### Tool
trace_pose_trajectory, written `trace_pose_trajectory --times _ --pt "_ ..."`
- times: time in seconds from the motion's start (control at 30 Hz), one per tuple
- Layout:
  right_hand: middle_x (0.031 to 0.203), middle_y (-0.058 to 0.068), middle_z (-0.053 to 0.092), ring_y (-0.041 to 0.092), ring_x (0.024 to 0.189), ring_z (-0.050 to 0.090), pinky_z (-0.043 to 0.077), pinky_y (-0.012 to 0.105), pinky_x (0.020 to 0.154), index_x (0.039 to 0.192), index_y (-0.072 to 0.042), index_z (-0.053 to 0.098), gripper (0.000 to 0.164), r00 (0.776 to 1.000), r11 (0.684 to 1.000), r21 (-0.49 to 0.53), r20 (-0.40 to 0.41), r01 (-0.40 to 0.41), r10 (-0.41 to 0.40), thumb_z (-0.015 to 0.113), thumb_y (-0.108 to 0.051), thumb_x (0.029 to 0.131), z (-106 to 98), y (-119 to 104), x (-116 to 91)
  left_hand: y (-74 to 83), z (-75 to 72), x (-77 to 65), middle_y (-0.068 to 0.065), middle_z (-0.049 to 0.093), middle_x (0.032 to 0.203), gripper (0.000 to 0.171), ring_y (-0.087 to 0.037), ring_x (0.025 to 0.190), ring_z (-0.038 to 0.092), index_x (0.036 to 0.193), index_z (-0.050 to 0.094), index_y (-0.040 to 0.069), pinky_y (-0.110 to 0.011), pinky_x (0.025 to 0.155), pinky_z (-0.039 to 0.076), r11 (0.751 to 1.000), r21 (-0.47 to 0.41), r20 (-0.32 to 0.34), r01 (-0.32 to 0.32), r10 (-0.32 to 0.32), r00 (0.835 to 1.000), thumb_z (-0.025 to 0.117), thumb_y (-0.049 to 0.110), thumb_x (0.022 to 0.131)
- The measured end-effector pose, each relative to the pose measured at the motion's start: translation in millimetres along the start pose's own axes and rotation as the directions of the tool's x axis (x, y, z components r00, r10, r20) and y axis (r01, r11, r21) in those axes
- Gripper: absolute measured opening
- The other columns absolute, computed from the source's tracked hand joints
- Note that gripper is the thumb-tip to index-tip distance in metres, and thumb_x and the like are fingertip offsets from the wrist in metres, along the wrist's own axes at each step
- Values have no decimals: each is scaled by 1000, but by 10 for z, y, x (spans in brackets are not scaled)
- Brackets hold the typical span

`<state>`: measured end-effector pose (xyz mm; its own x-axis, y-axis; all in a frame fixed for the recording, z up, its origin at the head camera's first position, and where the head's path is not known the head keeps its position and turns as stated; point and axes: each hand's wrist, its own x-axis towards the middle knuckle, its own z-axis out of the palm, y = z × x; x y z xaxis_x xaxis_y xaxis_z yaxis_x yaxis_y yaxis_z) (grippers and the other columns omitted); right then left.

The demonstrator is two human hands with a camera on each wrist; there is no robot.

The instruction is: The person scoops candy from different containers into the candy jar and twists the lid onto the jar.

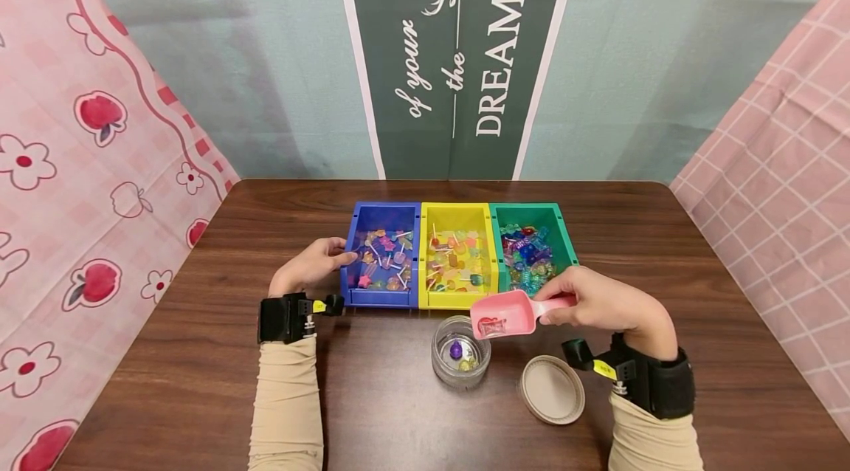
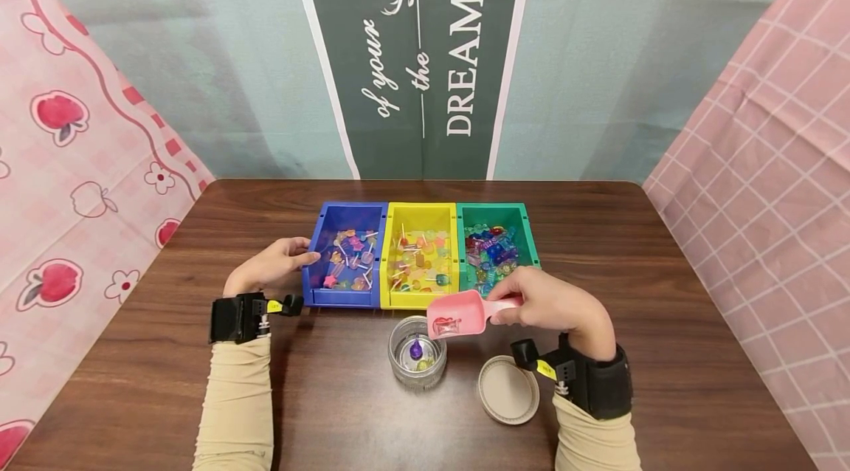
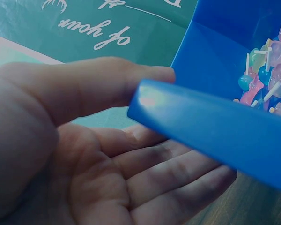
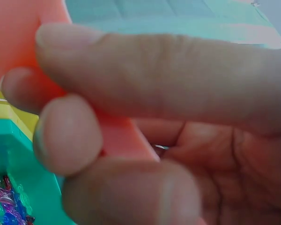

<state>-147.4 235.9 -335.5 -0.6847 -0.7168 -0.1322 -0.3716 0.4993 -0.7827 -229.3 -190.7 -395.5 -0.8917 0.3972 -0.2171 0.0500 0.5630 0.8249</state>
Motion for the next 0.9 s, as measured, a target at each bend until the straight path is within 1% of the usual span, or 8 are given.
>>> trace_pose_trajectory --times 0.1,0.23,0.37,0.73,0.8,0.9 --pt "71 2 62 4 58 46 44 19 48 92 -2 72 17 1000 1000 -16 -1 -14 14 70 -16 82 6 -6 8 6 2 2 -34 64 106 35 -32 93 63 115 53 -16 -43 86 52 1000 -3 -7 0 0 1000 48 13 97" --pt "74 3 66 5 60 49 47 20 49 92 -2 72 17 1000 999 -39 -11 -13 13 71 -16 81 10 -39 16 9 3 2 -34 64 106 34 -32 94 62 115 53 -15 -47 89 52 1000 -2 -10 -2 1 1000 48 13 97" --pt "72 4 67 4 58 48 46 20 47 91 -1 72 18 999 998 -55 -32 -13 11 72 -15 79 22 -86 24 -4 -1 0 -34 63 107 36 -34 96 62 116 52 -16 -53 92 50 1000 -5 -4 0 0 1000 48 13 97" --pt "73 3 68 5 57 49 47 21 46 93 -1 74 23 991 986 -149 -119 -72 54 76 -16 75 70 -201 48 -12 -9 -4 -33 64 106 36 -34 95 62 117 52 -16 -53 93 48 1000 -4 -2 5 -5 1000 47 14 98" --pt "73 3 69 6 57 49 48 21 47 94 -1 74 24 990 985 -156 -131 -77 57 76 -16 75 83 -220 48 -5 -10 -7 -34 63 107 36 -34 95 61 117 52 -16 -53 93 48 1000 -2 -1 5 -5 1000 47 14 98" --pt "75 4 70 7 60 52 50 22 49 94 -1 74 24 990 986 -156 -138 -64 42 76 -15 74 95 -245 45 -2 -12 -8 -33 63 107 36 -33 95 62 117 52 -15 -54 94 48 1000 -1 0 10 -10 1000 47 15 97"
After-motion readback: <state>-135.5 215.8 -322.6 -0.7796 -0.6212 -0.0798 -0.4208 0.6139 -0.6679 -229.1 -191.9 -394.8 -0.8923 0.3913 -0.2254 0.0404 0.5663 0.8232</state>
